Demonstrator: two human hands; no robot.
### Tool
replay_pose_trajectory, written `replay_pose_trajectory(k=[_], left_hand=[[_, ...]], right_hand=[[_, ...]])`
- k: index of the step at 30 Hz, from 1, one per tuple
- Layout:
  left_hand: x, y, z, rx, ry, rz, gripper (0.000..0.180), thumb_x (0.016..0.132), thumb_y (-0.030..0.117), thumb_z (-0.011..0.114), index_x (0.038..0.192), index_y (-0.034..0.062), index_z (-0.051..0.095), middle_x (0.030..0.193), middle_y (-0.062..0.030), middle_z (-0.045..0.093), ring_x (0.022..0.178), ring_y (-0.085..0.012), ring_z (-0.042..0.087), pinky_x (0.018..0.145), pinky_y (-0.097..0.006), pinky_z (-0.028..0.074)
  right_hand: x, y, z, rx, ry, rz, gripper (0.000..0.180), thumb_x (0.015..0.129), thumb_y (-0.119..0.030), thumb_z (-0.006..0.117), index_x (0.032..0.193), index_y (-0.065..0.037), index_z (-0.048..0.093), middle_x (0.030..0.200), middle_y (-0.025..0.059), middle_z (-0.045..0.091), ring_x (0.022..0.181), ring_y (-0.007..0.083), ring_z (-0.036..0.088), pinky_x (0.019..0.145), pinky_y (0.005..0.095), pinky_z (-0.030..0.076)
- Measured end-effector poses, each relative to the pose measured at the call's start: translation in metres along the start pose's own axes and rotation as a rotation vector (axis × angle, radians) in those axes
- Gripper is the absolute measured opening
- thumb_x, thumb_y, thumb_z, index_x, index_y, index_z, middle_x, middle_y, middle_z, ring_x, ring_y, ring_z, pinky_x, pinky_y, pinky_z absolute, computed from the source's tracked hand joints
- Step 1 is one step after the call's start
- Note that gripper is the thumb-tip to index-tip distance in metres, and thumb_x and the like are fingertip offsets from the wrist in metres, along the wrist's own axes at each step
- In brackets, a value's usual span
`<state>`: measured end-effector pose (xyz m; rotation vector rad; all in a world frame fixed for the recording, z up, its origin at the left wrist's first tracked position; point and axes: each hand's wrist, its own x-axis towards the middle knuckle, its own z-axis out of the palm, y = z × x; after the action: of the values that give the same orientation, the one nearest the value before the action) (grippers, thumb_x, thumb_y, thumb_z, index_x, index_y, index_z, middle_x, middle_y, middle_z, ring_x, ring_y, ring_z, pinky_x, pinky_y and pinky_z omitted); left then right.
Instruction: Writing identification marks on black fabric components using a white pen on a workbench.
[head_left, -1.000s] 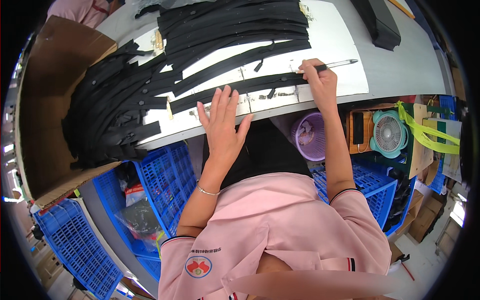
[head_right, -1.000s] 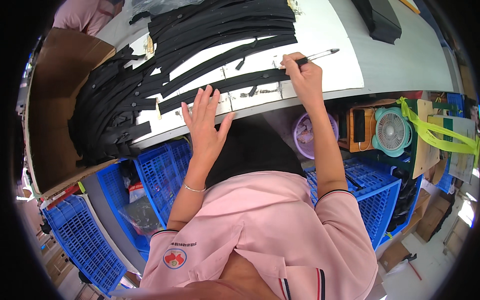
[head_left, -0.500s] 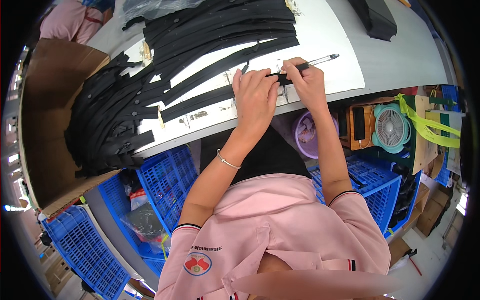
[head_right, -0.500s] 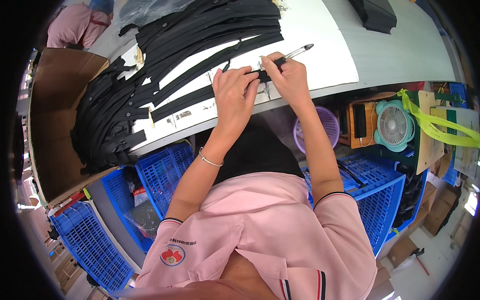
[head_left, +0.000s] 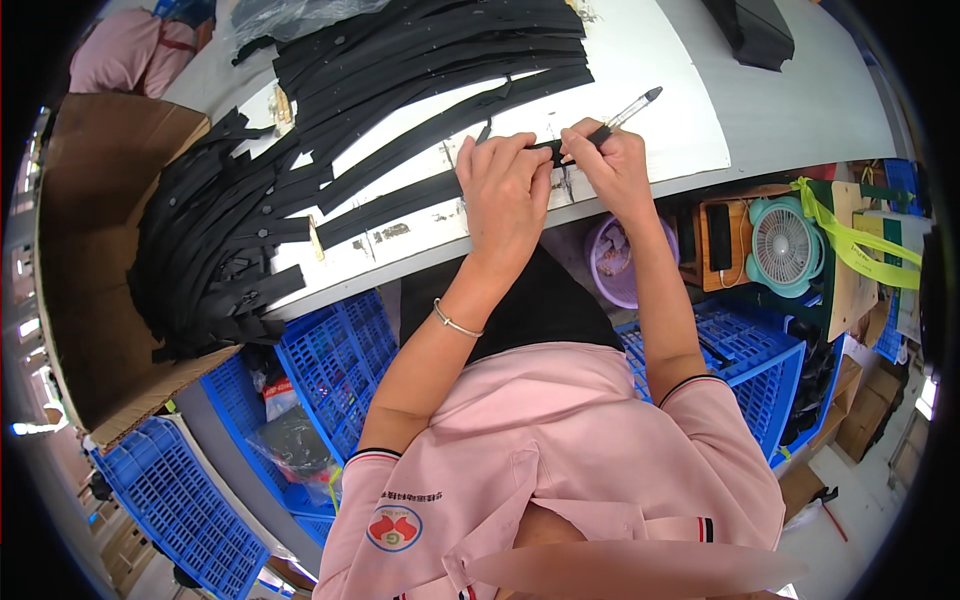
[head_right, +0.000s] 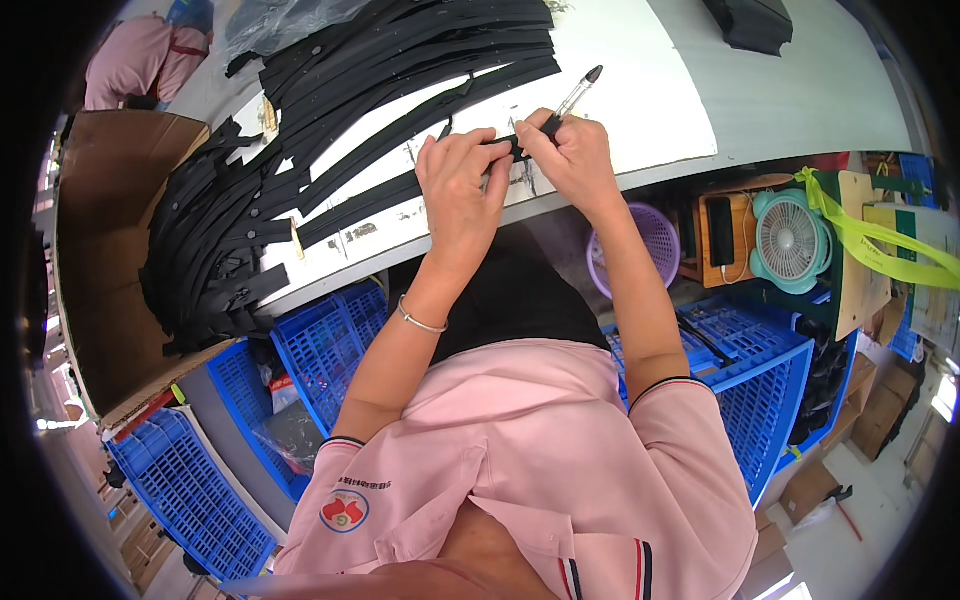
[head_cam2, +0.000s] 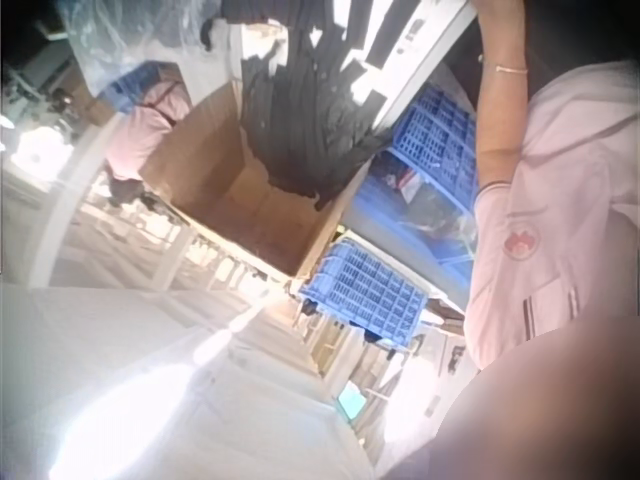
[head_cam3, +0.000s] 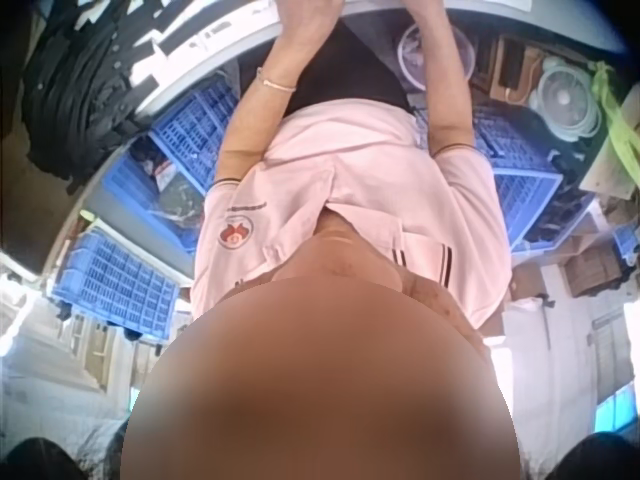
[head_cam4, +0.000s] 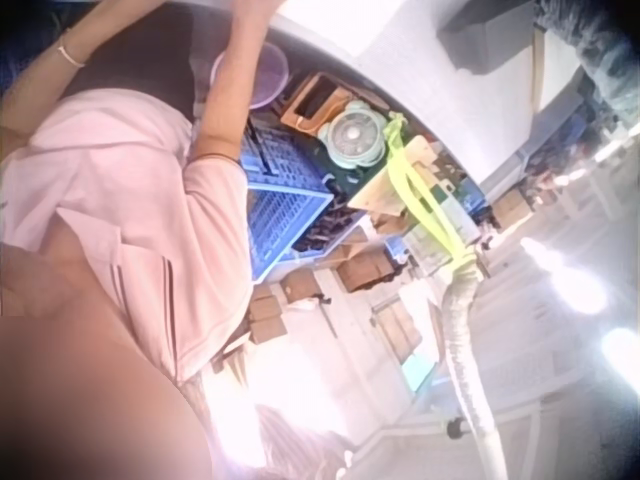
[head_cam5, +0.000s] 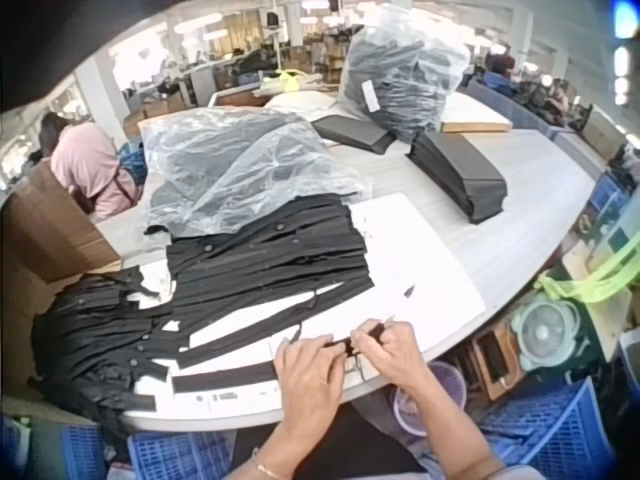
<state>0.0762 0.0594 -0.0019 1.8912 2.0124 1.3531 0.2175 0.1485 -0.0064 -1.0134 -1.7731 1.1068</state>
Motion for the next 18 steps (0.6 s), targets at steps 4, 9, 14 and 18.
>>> replay_pose_trajectory(k=[4,9,14,18], left_hand=[[0.000,-0.003,0.001,-0.003,0.004,0.004,0.013,0.085,0.008,0.077,0.098,0.0081,0.076,0.109,-0.0030,0.072,0.108,-0.0242,0.063,0.115,-0.050,0.034],[-0.006,-0.005,-0.007,0.024,-0.050,0.000,0.021,0.087,0.009,0.075,0.108,0.0082,0.076,0.122,-0.0065,0.070,0.120,-0.0279,0.059,0.117,-0.053,0.030],[-0.023,-0.002,-0.019,0.177,-0.140,0.028,0.040,0.096,0.021,0.068,0.133,0.0078,0.066,0.147,-0.0153,0.055,0.142,-0.0383,0.043,0.117,-0.069,0.021],[0.009,-0.025,-0.013,0.183,-0.200,0.046,0.041,0.101,0.026,0.063,0.139,0.0091,0.062,0.148,-0.0152,0.054,0.145,-0.0398,0.040,0.116,-0.071,0.021]], right_hand=[[0.000,0.007,0.003,-0.052,-0.001,-0.068,0.022,0.093,-0.014,0.070,0.079,0.003,0.069,0.061,0.0044,0.064,0.053,0.0063,0.051,0.049,0.0290,0.039],[0.002,-0.001,0.001,-0.111,-0.073,-0.106,0.021,0.095,-0.014,0.069,0.082,0.003,0.070,0.065,0.0051,0.067,0.058,0.0072,0.056,0.054,0.0275,0.043],[-0.008,-0.003,-0.003,0.233,0.150,0.024,0.017,0.102,-0.009,0.062,0.095,0.002,0.072,0.083,0.0038,0.071,0.072,0.0069,0.059,0.069,0.0228,0.047],[-0.006,-0.008,-0.002,0.227,0.188,0.048,0.018,0.105,-0.013,0.062,0.101,0.002,0.071,0.075,0.0005,0.062,0.065,0.0043,0.049,0.065,0.0222,0.044]])
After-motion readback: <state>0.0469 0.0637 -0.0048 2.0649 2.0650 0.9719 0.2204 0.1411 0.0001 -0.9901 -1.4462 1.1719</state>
